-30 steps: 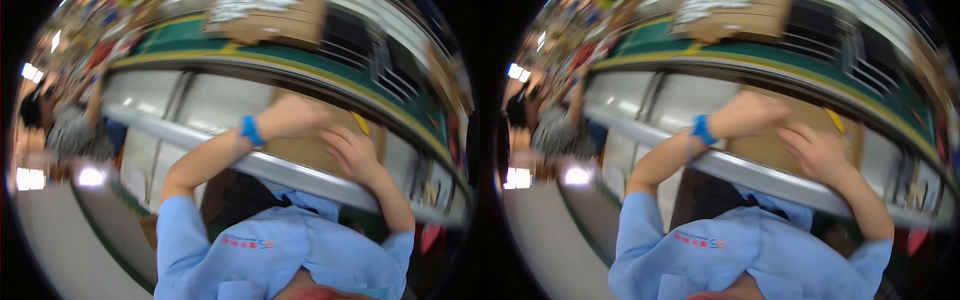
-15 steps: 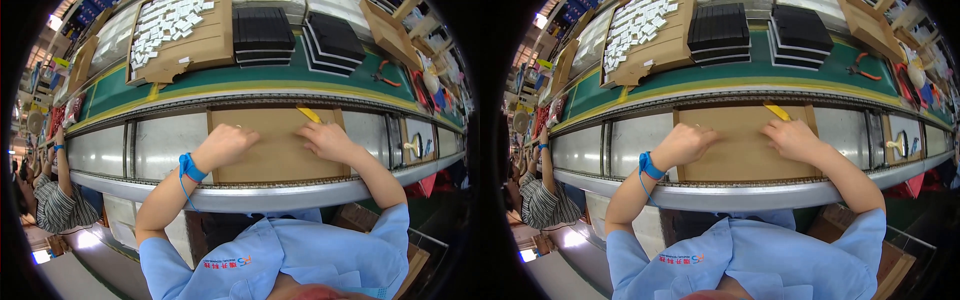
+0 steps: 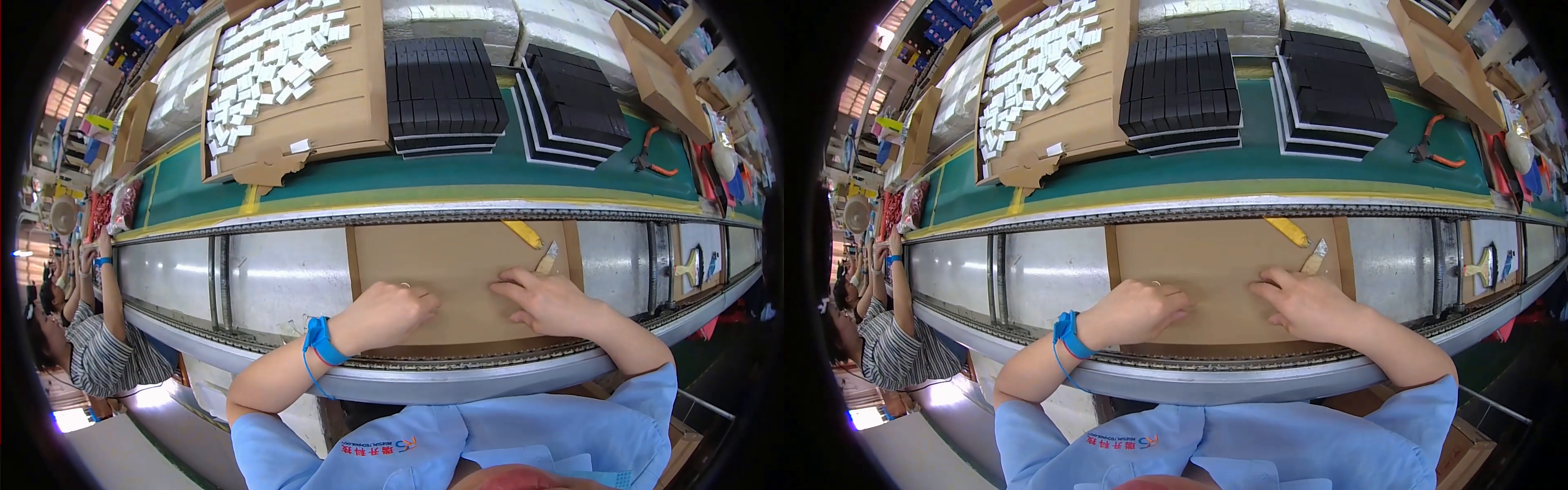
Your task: The person assembles small electronic components from a cardboard box on a conveyor belt, referring to an assembly diagram. The components are assembled by hand, using pliers and a brush.
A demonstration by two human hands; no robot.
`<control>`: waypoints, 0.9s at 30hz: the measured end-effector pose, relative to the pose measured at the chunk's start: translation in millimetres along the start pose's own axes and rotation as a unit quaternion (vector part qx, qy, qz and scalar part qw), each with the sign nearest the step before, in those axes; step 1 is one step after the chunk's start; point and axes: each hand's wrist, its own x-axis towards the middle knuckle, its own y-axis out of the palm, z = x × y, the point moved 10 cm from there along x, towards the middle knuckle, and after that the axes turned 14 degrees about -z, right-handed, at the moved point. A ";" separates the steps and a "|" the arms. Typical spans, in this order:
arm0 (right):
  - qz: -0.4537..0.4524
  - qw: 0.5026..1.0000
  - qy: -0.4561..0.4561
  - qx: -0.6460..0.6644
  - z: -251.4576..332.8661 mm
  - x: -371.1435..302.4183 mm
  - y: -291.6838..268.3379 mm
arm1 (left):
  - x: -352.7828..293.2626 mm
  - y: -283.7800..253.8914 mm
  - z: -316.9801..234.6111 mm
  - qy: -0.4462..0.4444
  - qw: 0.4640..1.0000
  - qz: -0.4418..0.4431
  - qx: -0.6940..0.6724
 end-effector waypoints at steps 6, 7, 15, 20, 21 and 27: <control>0.010 1.000 0.010 0.013 -5.3 -0.3 0.5 | -1.7 5.5 4.6 -0.034 0.999 0.033 -0.022; 0.008 1.000 0.006 0.014 -6.0 0.2 0.7 | -2.5 7.0 5.5 -0.034 0.999 0.034 -0.023; -0.003 1.000 -0.010 0.019 -2.3 1.0 -2.8 | -11.0 10.7 18.8 -0.098 0.993 0.065 -0.026; 0.024 1.000 -0.001 0.020 6.7 3.9 -2.1 | -13.1 12.3 26.1 -0.095 0.994 0.044 -0.027; 0.012 1.000 0.000 0.015 5.7 3.8 -3.2 | -12.3 13.6 24.7 -0.084 0.995 0.042 -0.032; -0.009 1.000 -0.008 0.000 8.6 3.0 -4.1 | -13.6 15.2 25.9 -0.079 0.995 0.032 -0.044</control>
